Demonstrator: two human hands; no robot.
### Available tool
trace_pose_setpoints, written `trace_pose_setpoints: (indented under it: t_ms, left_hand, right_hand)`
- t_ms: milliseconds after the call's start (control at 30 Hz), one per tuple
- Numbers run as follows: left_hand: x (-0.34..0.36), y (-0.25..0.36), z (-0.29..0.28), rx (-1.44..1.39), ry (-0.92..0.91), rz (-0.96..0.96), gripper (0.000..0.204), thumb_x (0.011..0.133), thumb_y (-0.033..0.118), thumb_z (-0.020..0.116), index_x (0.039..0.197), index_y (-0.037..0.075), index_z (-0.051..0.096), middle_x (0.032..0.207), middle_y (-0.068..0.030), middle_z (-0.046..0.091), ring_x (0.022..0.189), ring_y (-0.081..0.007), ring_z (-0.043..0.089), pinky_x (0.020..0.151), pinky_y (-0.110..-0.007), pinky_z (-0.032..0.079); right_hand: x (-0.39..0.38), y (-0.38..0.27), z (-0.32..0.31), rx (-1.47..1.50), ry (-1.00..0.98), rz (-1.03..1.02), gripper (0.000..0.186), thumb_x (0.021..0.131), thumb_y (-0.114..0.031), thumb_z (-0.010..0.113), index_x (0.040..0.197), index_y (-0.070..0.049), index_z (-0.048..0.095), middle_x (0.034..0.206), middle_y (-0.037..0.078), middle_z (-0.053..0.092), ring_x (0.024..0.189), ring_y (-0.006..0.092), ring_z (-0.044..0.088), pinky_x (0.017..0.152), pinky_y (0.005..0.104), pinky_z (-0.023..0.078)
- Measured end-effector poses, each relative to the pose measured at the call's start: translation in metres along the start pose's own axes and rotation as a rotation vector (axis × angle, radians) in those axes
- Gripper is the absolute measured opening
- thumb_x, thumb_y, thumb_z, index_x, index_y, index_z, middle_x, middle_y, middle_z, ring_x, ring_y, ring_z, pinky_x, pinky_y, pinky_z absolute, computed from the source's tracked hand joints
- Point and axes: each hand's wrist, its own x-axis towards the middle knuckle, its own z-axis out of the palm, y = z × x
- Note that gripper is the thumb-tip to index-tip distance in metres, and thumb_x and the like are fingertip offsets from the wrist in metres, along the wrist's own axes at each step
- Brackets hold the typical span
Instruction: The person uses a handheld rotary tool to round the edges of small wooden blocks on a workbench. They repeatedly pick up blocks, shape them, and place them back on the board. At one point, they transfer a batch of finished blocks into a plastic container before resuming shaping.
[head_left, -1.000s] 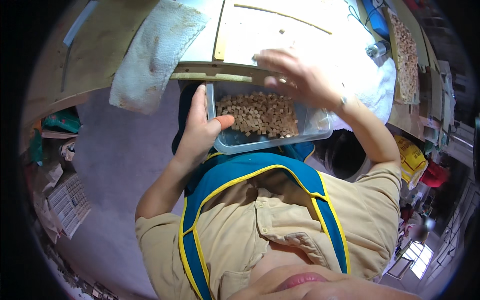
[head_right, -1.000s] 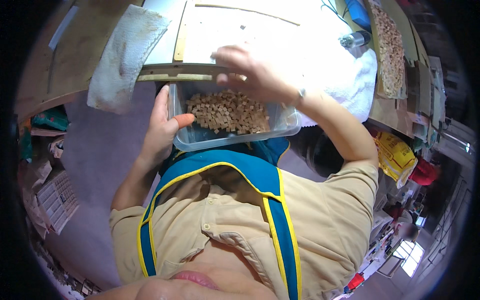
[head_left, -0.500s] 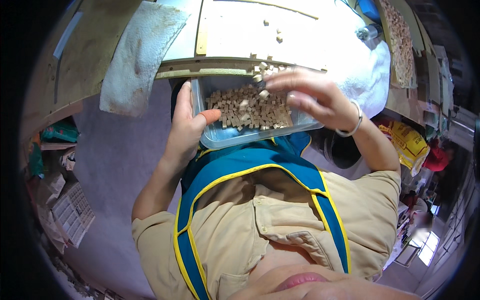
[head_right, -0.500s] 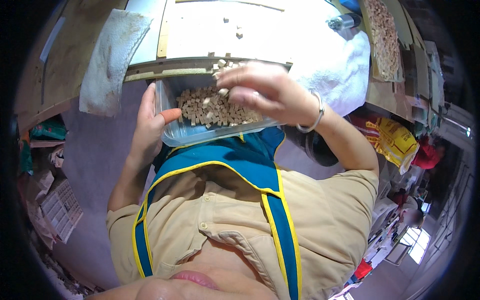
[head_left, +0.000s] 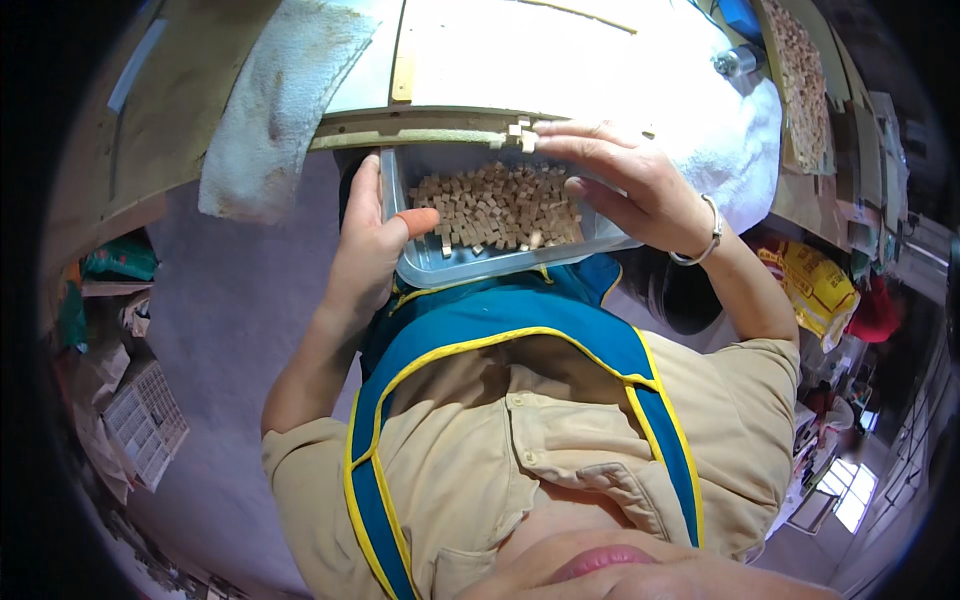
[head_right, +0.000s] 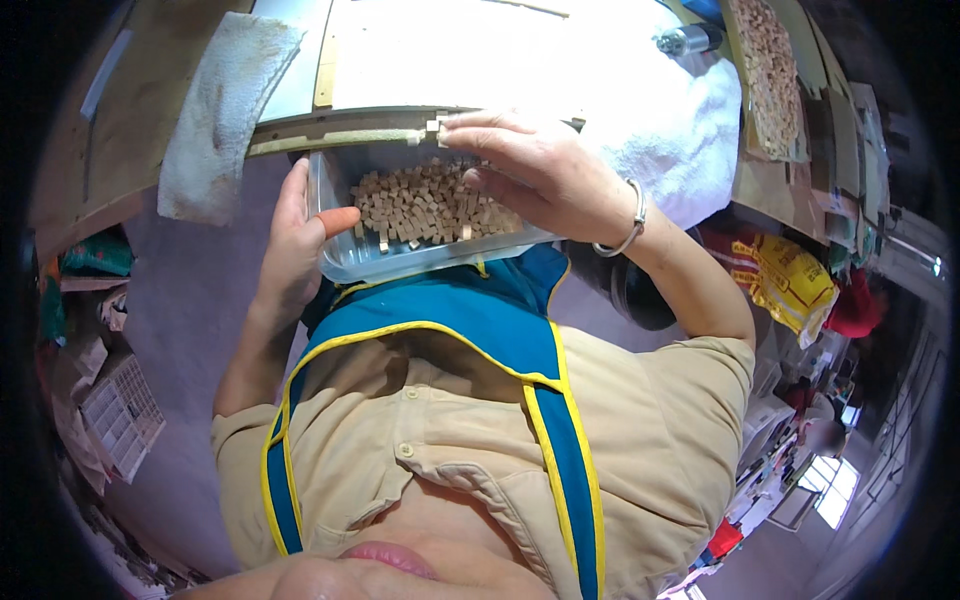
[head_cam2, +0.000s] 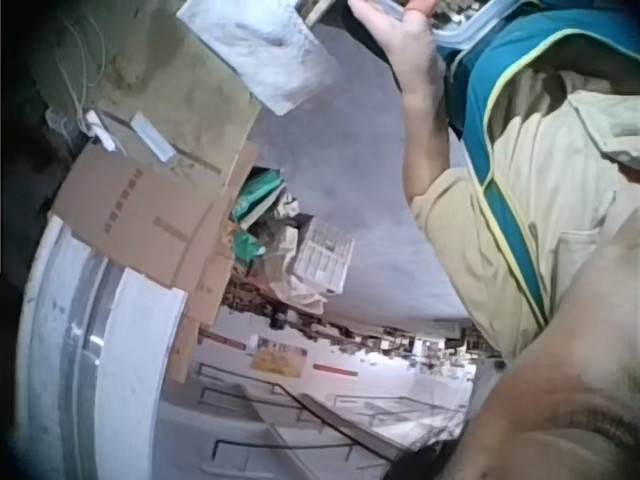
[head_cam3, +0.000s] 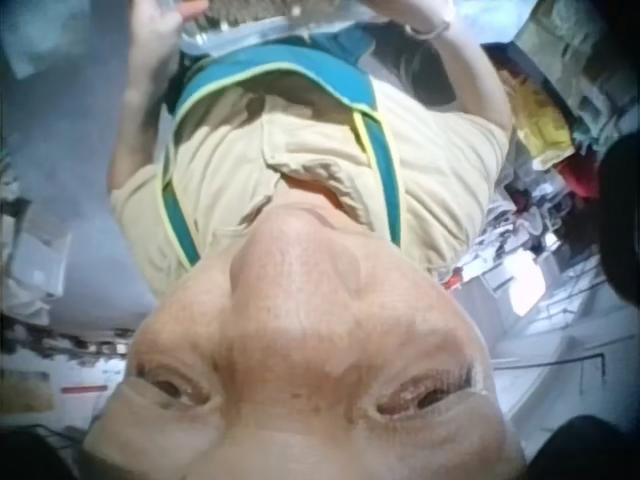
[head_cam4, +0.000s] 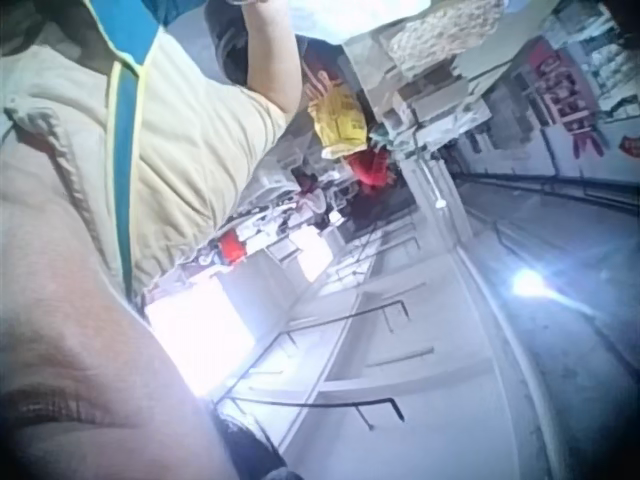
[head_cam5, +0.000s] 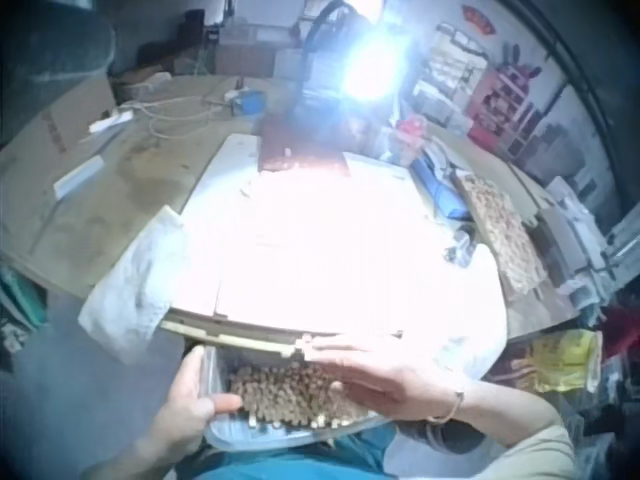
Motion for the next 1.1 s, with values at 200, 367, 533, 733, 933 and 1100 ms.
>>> trace_pose_setpoints:
  t_ms: [200, 367, 533, 733, 933, 1100]
  left_hand:
    - [0.001, -0.003, -0.003, -0.026, -0.022, -0.027, 0.069, 0.080, -0.012, 0.054, 0.147, -0.002, 0.039, 0.141, -0.0154, 0.052, 0.131, -0.0235, 0.050, 0.111, -0.035, 0.041]
    - [0.003, 0.000, 0.001, 0.016, -0.033, -0.013, 0.068, 0.080, -0.012, 0.055, 0.146, -0.002, 0.040, 0.140, -0.0157, 0.052, 0.128, -0.0231, 0.051, 0.110, -0.035, 0.042]
    - [0.002, -0.003, -0.001, -0.023, 0.007, -0.007, 0.065, 0.080, -0.011, 0.056, 0.143, -0.002, 0.042, 0.136, -0.0156, 0.054, 0.125, -0.0226, 0.053, 0.107, -0.035, 0.044]
    - [0.002, 0.000, -0.004, 0.007, -0.030, -0.051, 0.070, 0.079, -0.015, 0.047, 0.147, -0.003, 0.038, 0.140, -0.0169, 0.051, 0.126, -0.0233, 0.053, 0.107, -0.035, 0.045]
    - [0.004, 0.000, -0.004, 0.061, -0.009, -0.026, 0.070, 0.078, -0.014, 0.043, 0.147, -0.005, 0.037, 0.142, -0.0179, 0.048, 0.123, -0.0218, 0.054, 0.106, -0.036, 0.047]
    - [0.010, 0.005, -0.015, 0.128, -0.040, -0.115, 0.063, 0.087, -0.006, 0.052, 0.149, -0.008, 0.037, 0.141, -0.0207, 0.054, 0.123, -0.0243, 0.060, 0.107, -0.035, 0.048]
  right_hand:
    - [-0.020, 0.013, 0.022, 0.099, -0.181, -0.040, 0.057, 0.096, -0.012, 0.067, 0.150, -0.011, 0.050, 0.157, 0.014, 0.047, 0.142, 0.0351, 0.047, 0.116, 0.0469, 0.042]
    - [0.001, 0.005, 0.021, -0.385, 0.059, -0.116, 0.052, 0.095, -0.021, 0.071, 0.142, -0.006, 0.056, 0.148, 0.016, 0.055, 0.134, 0.0352, 0.053, 0.109, 0.0437, 0.047]
    - [-0.008, -0.002, 0.021, -0.088, 0.026, -0.121, 0.049, 0.094, -0.015, 0.072, 0.140, -0.005, 0.057, 0.140, 0.018, 0.060, 0.125, 0.0366, 0.060, 0.103, 0.0438, 0.052]
    - [-0.016, 0.013, 0.025, -0.223, 0.116, -0.041, 0.043, 0.094, -0.008, 0.070, 0.135, -0.005, 0.062, 0.131, 0.016, 0.067, 0.117, 0.0362, 0.065, 0.099, 0.0425, 0.054]
    - [-0.032, 0.003, 0.004, -0.008, 0.123, -0.034, 0.048, 0.085, -0.015, 0.080, 0.129, -0.003, 0.066, 0.127, 0.015, 0.069, 0.121, 0.0311, 0.064, 0.104, 0.0432, 0.049]
    - [-0.068, 0.005, 0.018, -0.293, -0.126, -0.010, 0.038, 0.079, -0.017, 0.085, 0.113, -0.009, 0.070, 0.102, 0.009, 0.073, 0.101, 0.0237, 0.070, 0.100, 0.0480, 0.053]
